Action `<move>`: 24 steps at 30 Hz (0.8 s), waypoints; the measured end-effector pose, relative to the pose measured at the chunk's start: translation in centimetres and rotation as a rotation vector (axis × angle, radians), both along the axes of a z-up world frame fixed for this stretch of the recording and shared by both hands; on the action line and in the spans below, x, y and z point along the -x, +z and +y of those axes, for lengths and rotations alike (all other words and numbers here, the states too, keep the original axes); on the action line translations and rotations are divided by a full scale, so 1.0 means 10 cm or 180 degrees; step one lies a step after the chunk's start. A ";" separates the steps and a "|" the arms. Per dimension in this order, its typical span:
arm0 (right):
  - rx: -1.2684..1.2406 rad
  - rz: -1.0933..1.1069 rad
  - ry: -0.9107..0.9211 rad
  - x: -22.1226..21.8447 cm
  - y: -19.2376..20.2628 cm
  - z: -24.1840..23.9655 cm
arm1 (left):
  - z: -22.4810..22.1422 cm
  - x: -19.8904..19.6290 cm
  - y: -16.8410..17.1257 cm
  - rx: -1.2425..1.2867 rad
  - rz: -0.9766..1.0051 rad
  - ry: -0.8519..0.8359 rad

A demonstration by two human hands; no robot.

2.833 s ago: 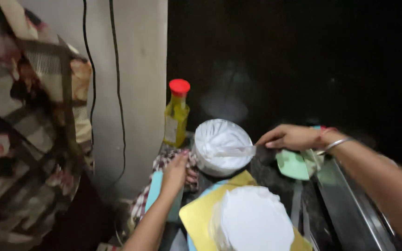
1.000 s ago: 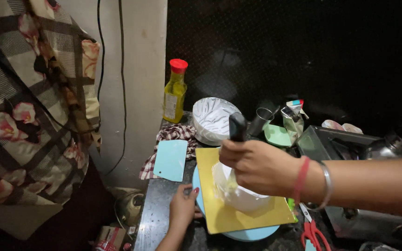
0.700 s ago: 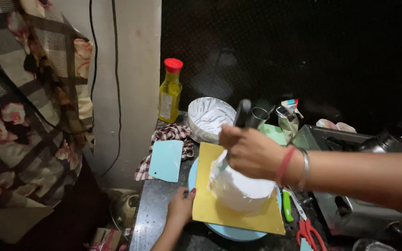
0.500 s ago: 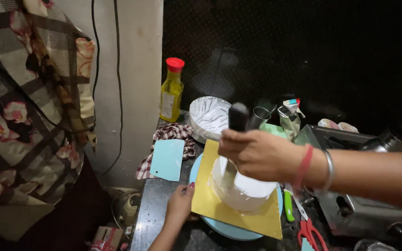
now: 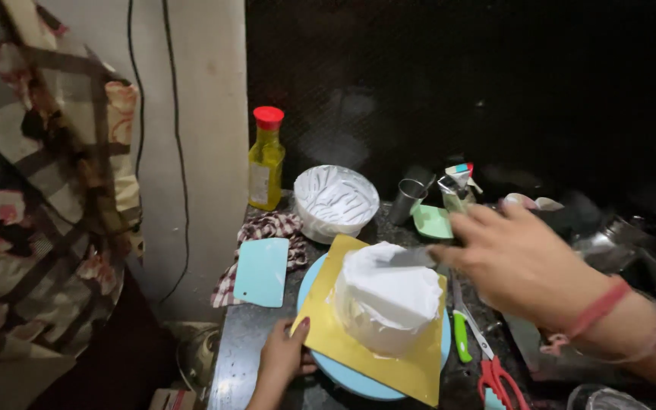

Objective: The person is icing and smoothing a round cake on a turntable using a spatula and scrapers.

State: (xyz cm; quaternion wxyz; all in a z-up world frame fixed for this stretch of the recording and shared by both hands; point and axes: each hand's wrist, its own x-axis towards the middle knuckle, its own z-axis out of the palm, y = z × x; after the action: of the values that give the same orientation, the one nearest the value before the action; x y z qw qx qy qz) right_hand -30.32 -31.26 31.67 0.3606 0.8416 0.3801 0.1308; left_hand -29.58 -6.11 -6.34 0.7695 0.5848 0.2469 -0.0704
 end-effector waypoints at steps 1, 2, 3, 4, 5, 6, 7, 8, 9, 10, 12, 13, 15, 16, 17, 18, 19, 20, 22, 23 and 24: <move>-0.0004 -0.0010 -0.0026 0.02 -0.06 -0.13 | -0.02 0.03 -0.07 -0.0004 -0.0010 -0.0026; -0.0460 0.0493 -0.1272 0.04 -0.12 -0.26 | -0.04 0.05 -0.13 0.0153 -0.0070 -0.0041; -0.0910 0.1001 -0.2501 0.05 -0.17 -0.39 | -0.06 0.07 -0.19 0.0317 -0.0131 -0.0048; -0.0916 0.0986 -0.2516 0.14 -0.27 -0.44 | -0.06 0.08 -0.23 0.0319 -0.0143 -0.0065; -0.1270 0.1261 -0.2902 0.21 -0.38 -0.49 | -0.07 0.08 -0.28 0.0431 -0.0011 -0.0089; -0.1632 0.1539 -0.3280 0.28 -0.48 -0.54 | -0.09 0.08 -0.34 0.0542 0.0121 -0.0114; -0.1625 0.1526 -0.3274 0.29 -0.64 -0.63 | -0.08 0.06 -0.36 0.0553 0.0111 -0.0109; -0.1841 0.1420 -0.3263 0.29 -0.80 -0.72 | -0.08 0.04 -0.38 0.0644 0.0305 -0.0217; -0.2062 0.1313 -0.3242 0.31 -0.96 -0.79 | -0.06 0.03 -0.41 0.0727 0.0496 -0.0327; -0.2063 0.1302 -0.3234 0.28 -1.03 -0.81 | -0.03 0.01 -0.41 0.0730 0.0484 -0.0324; -0.2258 0.1057 -0.3238 0.27 -1.18 -0.85 | 0.00 0.02 -0.42 0.0459 0.0473 -0.0063; -0.2257 0.1051 -0.3235 0.25 -1.20 -0.83 | 0.01 -0.01 -0.49 0.0463 0.0467 -0.0062; -0.2076 0.1348 -0.3201 0.21 -1.24 -0.78 | 0.01 -0.06 -0.62 0.0406 0.0173 0.0095; -0.2076 0.1345 -0.3201 0.20 -1.33 -0.83 | -0.01 -0.04 -0.59 0.0408 0.0171 0.0093; -0.2092 0.1562 -0.2703 0.17 -1.41 -0.86 | -0.01 -0.03 -0.56 0.0424 0.0232 0.0064; -0.2098 0.1769 -0.2201 0.15 -1.50 -0.89 | 0.00 -0.01 -0.53 0.0440 0.0292 0.0034; -0.2099 0.1763 -0.2193 0.17 -1.41 -0.87 | 0.00 -0.04 -0.63 0.0440 0.0284 0.0039; -0.2329 0.2052 -0.2067 0.19 -1.33 -0.84 | 0.01 -0.06 -0.73 0.0497 0.0337 0.0046; -0.2550 0.2332 -0.1904 0.16 -1.18 -0.78 | 0.05 -0.14 -0.94 0.0557 0.0373 0.0073; -0.2243 0.1856 -0.2308 0.12 -1.12 -0.75 | 0.09 -0.17 -1.05 0.0025 0.0247 -0.0151; -0.1932 0.1368 -0.2686 0.08 -1.05 -0.73 | 0.13 -0.21 -1.15 -0.0507 0.0119 -0.0377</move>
State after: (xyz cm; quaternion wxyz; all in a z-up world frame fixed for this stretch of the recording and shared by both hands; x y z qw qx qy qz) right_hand -31.12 -38.53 21.12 0.0377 0.9945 0.0207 -0.0958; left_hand -27.51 -4.78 -17.87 0.7102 0.6564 0.2310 -0.1068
